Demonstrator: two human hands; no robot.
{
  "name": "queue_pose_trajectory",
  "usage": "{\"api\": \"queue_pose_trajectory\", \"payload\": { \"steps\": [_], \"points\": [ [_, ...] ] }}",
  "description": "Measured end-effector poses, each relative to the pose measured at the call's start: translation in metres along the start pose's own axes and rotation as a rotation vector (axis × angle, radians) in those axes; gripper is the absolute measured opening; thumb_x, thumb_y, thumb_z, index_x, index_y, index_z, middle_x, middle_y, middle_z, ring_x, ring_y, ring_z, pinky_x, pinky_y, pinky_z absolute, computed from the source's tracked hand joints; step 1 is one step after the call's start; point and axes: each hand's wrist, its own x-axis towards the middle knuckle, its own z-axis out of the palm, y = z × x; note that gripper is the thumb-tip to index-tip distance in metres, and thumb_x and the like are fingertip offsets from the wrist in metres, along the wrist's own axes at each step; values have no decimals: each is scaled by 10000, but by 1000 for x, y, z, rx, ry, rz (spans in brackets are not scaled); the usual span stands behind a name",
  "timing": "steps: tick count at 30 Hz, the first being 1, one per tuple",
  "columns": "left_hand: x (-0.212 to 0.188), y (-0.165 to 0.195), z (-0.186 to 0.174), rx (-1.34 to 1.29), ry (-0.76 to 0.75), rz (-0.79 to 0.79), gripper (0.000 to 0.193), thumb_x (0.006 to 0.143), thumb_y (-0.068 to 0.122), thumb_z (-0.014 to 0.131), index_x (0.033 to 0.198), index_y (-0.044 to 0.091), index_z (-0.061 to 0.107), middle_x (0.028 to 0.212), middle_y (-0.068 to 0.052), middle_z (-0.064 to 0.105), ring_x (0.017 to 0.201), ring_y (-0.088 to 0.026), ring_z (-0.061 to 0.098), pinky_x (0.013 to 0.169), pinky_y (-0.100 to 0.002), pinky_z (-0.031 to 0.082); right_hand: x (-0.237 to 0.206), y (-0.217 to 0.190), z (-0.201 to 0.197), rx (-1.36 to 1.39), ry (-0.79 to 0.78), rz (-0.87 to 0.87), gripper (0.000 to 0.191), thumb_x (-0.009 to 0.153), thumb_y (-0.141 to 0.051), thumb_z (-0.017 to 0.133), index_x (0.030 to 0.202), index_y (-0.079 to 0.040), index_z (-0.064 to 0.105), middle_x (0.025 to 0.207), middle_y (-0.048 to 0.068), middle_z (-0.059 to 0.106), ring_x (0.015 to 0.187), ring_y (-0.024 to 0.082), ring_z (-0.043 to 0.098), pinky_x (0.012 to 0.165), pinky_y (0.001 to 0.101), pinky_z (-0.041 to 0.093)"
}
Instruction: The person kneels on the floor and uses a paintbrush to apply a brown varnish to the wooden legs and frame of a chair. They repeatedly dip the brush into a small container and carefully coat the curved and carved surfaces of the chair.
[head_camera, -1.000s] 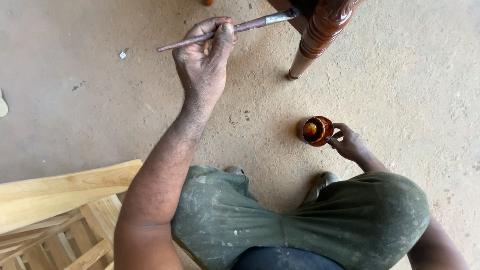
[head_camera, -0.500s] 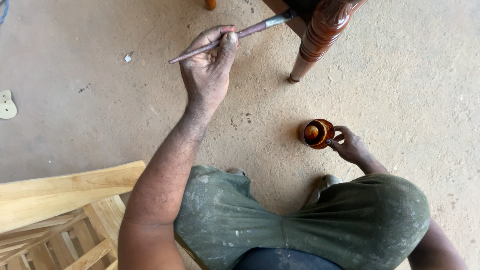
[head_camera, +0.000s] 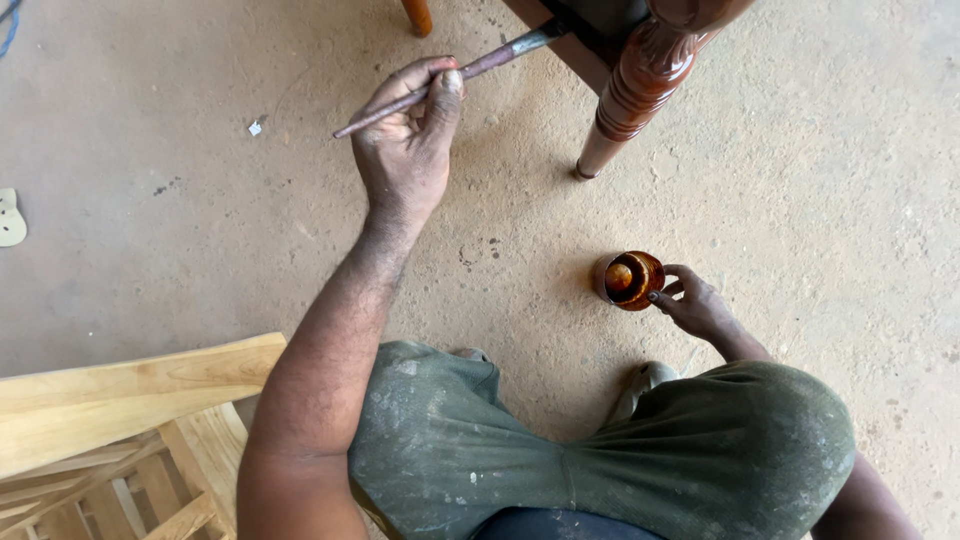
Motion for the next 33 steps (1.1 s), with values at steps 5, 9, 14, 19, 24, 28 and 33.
{"api": "queue_pose_trajectory", "payload": {
  "steps": [5, 9, 14, 19, 24, 28, 33],
  "points": [
    [9, 7, -6, 99, 44, 123, 153, 1103, 112, 668, 1199, 0, 709, 935, -77, 762, 800, -85, 730, 634, -215, 620, 9, 15, 6, 28, -16, 4, 623, 951, -366, 669, 1495, -134, 473, 1210, 139, 744, 999, 268, 773, 878, 446, 632],
    [3, 23, -1, 200, -38, 106, 149, 1102, 101, 673, 1182, -19, 714, 890, -87, 716, 773, -95, 662, 632, -223, 539, 10, 14, -1, -38, 33, -40, 610, 932, -376, 703, 1464, -149, 508, 1170, 121, 785, 1021, 257, 783, 922, 433, 618],
    [15, 20, 4, 178, 12, -92, 151, 1047, 103, 684, 1117, -19, 738, 852, -94, 747, 667, -111, 670, 521, -223, 543, 4, 8, -10, -26, 11, -21, 602, 944, -387, 687, 1466, -162, 490, 1187, 103, 769, 1079, 271, 755, 956, 449, 595],
    [19, -1, -11, 113, 32, 60, 162, 1088, 97, 660, 1179, -30, 701, 960, -100, 764, 876, -111, 756, 715, -222, 645, 4, 7, -5, -50, 5, -45, 615, 940, -395, 688, 1468, -148, 492, 1179, 127, 771, 1085, 275, 748, 949, 448, 595],
    [24, -15, -11, 29, 71, 31, 176, 1079, 99, 671, 1197, -30, 690, 984, -98, 768, 922, -100, 751, 778, -227, 643, 7, 9, -2, -23, 1, -31, 631, 948, -411, 673, 1482, -142, 474, 1192, 129, 760, 1046, 275, 767, 925, 444, 601],
    [29, -17, -10, 3, 68, 18, 158, 1081, 89, 671, 1193, -19, 697, 982, -84, 768, 923, -86, 746, 780, -220, 639, 8, 11, -2, -41, -1, -23, 634, 949, -415, 669, 1490, -151, 471, 1194, 123, 762, 1034, 263, 767, 922, 444, 605],
    [29, -19, -12, 81, 87, 22, 159, 1075, 94, 679, 1189, -14, 706, 958, -81, 766, 885, -81, 733, 749, -216, 624, 11, 15, 0, -67, -3, -24, 636, 955, -410, 659, 1502, -154, 459, 1196, 115, 764, 1012, 250, 774, 915, 440, 609]
  ]
}}
